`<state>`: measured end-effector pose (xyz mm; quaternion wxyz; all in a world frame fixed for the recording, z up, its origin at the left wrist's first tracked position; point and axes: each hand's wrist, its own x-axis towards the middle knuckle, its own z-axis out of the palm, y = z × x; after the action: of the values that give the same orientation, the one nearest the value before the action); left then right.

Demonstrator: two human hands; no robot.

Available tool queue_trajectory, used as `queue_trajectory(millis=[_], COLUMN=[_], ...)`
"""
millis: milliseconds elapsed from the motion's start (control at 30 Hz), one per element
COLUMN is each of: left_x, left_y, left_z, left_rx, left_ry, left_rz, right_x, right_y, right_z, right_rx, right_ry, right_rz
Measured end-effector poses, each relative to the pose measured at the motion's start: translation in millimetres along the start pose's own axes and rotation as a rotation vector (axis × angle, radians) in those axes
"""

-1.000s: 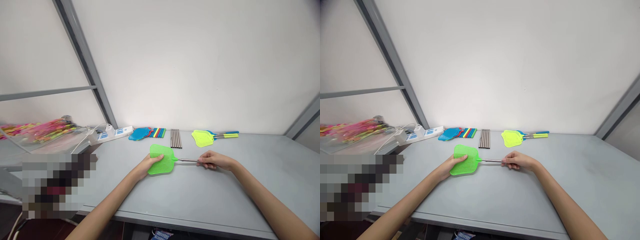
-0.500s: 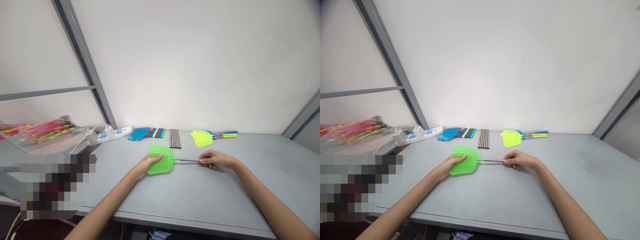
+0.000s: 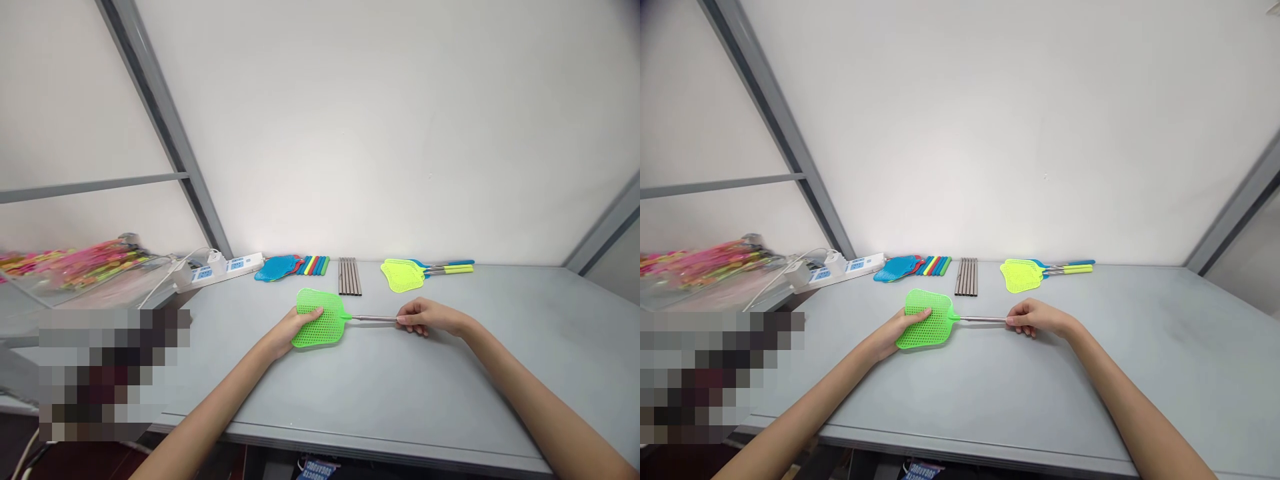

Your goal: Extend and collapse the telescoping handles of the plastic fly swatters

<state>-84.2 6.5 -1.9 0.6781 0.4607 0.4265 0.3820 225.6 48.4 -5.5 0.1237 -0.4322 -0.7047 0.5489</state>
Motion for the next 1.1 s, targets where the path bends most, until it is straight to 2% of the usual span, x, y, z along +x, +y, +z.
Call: queue_trajectory(millis=[300, 1100], left_x=[-0.4, -0.7], left_y=[-0.7, 0.4], left_z=[3.0, 3.0], left_rx=[-0.005, 0.003], left_ry=[0.008, -0.023], left_rz=[0.016, 0.007], right_x=[-0.2, -1.0], right_y=[-2.1, -2.3], right_z=[2.3, 1.5], right_rx=[0.055, 0.093], right_ry=[0.064, 0.053], right_rz=[-0.044, -0.035])
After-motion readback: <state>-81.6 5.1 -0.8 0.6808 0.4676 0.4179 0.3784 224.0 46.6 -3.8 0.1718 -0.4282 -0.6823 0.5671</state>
